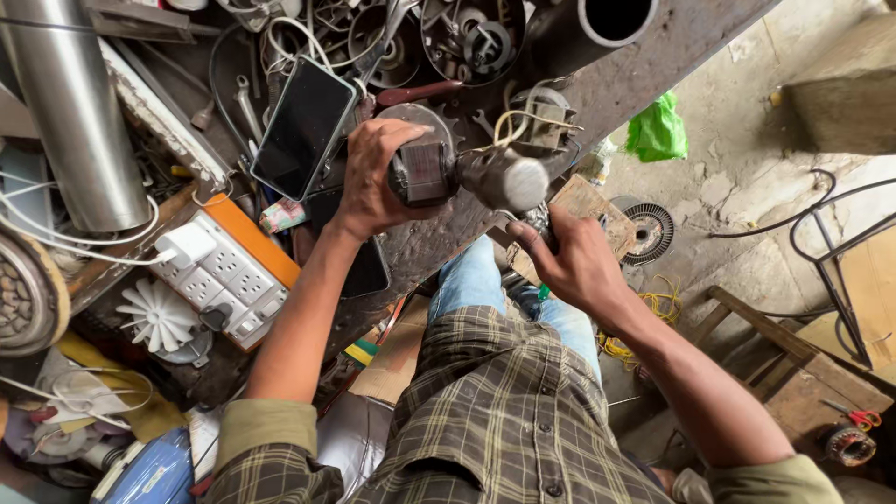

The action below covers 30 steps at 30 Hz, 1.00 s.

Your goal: The person sits cross-legged and uses a hammer, pliers, and a screwdriver to disassemble and adjust a small electrical motor component. They strike the motor housing with a hammer, pull wires with pliers, and manipulate internal parts with a screwdriver.

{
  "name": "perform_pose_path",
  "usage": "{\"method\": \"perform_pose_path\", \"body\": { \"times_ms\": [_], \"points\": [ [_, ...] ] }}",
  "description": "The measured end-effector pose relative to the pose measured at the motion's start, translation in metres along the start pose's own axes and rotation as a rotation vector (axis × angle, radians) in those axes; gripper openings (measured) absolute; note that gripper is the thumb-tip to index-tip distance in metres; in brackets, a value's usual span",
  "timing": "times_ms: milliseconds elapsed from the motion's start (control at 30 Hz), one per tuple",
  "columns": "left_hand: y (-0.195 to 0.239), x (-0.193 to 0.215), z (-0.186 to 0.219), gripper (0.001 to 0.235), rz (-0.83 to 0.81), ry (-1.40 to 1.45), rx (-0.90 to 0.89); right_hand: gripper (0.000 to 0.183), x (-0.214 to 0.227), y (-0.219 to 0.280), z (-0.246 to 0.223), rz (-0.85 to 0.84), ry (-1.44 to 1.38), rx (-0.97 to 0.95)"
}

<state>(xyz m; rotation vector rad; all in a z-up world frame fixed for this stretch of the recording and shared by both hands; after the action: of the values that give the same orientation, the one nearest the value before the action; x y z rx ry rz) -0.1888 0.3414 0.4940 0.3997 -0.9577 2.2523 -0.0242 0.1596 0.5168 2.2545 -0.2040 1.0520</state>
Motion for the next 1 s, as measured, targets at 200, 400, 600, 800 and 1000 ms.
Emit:
{"method": "perform_pose_path", "body": {
  "times_ms": [200,400,600,800,1000],
  "points": [
    [-0.001,-0.003,-0.001,0.097,0.008,-0.014,0.026,0.044,0.032,0.024,-0.043,0.184,-0.267,0.413],
    [-0.003,0.001,-0.007,0.092,-0.027,-0.018,0.026,0.039,-0.002,-0.015,-0.010,0.080,-0.251,0.144],
    [-0.006,-0.002,-0.004,0.096,-0.004,-0.039,0.010,0.035,0.008,0.005,-0.008,0.135,-0.189,0.183],
    [-0.006,-0.008,-0.014,0.084,-0.076,0.035,0.086,0.044,0.012,0.021,-0.035,0.330,-0.343,0.644],
    [-0.018,0.001,-0.005,0.092,0.007,-0.019,0.007,0.046,-0.018,-0.031,0.020,0.080,-0.007,0.095]
  ]
}}
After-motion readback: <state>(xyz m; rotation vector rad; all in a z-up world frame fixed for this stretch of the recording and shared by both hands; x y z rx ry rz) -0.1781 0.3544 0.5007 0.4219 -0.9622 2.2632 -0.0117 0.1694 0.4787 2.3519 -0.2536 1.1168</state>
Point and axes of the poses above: each hand's wrist, its own y-axis away from the middle knuckle, its own x-axis out of the back of the hand, z = x × y, the point moved 10 cm from there along -y, towards the middle knuckle, and after that the axes turned 3 degrees about x, right-handed, at the moved point
